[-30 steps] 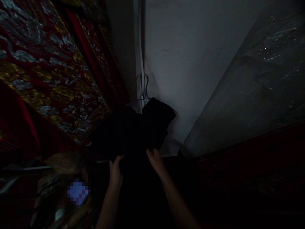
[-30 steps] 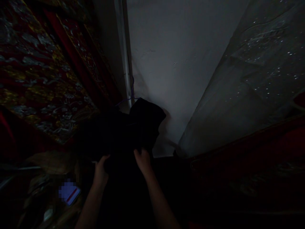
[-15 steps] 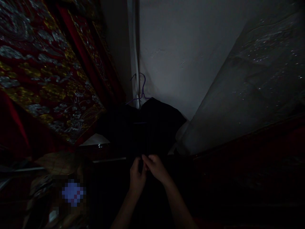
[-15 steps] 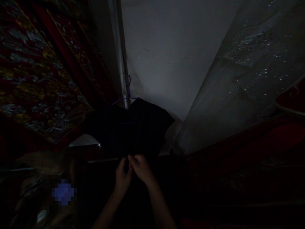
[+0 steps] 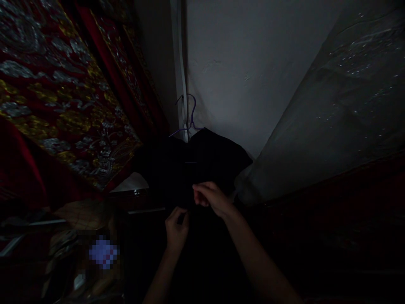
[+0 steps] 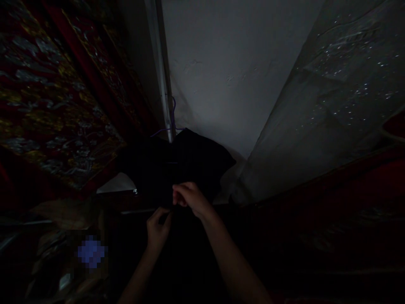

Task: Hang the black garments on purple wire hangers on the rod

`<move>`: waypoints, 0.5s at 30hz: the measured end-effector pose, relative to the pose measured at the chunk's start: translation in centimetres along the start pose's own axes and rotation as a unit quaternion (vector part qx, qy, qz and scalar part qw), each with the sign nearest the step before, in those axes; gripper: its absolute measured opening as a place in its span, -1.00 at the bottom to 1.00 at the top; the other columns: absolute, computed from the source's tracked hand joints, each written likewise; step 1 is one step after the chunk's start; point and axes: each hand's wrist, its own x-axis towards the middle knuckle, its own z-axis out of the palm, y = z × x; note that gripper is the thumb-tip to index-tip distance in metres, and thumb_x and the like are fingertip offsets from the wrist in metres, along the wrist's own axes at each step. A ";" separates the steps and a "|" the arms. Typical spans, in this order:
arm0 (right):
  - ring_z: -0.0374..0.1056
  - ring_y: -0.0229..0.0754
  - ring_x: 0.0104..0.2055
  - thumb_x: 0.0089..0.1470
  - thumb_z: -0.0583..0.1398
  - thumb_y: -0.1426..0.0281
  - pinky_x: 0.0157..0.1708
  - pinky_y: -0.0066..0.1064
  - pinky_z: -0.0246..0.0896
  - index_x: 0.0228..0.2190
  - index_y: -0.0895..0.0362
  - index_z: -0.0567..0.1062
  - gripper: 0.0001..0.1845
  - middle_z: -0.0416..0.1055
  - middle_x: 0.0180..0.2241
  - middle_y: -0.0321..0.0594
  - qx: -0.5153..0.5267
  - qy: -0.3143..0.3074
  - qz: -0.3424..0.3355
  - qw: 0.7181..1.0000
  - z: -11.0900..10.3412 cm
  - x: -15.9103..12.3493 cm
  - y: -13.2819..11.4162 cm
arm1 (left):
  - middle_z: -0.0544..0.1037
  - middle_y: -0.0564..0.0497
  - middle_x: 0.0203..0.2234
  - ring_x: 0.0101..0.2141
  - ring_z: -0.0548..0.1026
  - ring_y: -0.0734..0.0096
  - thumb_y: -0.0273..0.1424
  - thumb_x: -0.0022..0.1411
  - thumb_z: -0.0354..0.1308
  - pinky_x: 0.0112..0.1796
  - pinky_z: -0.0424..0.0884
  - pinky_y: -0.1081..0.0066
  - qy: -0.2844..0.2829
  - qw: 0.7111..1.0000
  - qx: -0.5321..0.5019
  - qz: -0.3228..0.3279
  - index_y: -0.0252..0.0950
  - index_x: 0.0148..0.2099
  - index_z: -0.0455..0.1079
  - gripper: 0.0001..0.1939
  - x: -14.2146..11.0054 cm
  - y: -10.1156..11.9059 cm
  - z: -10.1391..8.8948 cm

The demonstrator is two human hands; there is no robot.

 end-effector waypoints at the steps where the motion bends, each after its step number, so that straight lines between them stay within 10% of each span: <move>1: 0.06 -0.41 -0.73 -0.05 0.25 0.12 -0.71 -0.54 -0.19 -0.65 0.15 0.40 -0.62 0.34 -0.73 -0.31 0.025 0.026 -0.022 0.999 -0.1 0.6 -1.9 | 0.55 0.00 -0.42 -0.33 0.53 0.18 -0.38 0.20 0.20 -0.24 0.41 0.29 -0.005 1.000 0.002 0.000 -0.14 -0.37 0.49 -0.91 0.0 -0.4 0.1; 8: 0.08 -0.42 -0.77 -0.01 0.24 0.16 -0.77 -0.58 -0.14 -0.57 0.17 0.44 -0.67 0.31 -0.76 -0.36 0.053 0.056 -0.124 0.989 1.2 2.8 -9.1 | 0.58 -0.01 -0.41 -0.32 0.56 0.19 -0.43 0.19 0.21 -0.24 0.43 0.29 -0.061 0.997 0.041 0.028 -0.19 -0.34 0.49 -0.94 2.5 -0.9 -0.2; 15: 0.18 -0.37 -0.74 0.10 0.16 0.07 -0.71 -0.56 0.00 -0.53 0.13 0.42 -0.60 0.31 -0.76 -0.39 -0.021 0.054 -0.208 0.976 1.8 1.0 -7.4 | 0.57 -0.05 -0.15 -0.14 0.53 0.34 -0.45 0.38 0.07 -0.06 0.42 0.30 0.009 0.962 0.087 0.259 -0.21 0.20 0.36 -0.63 11.1 11.0 -3.8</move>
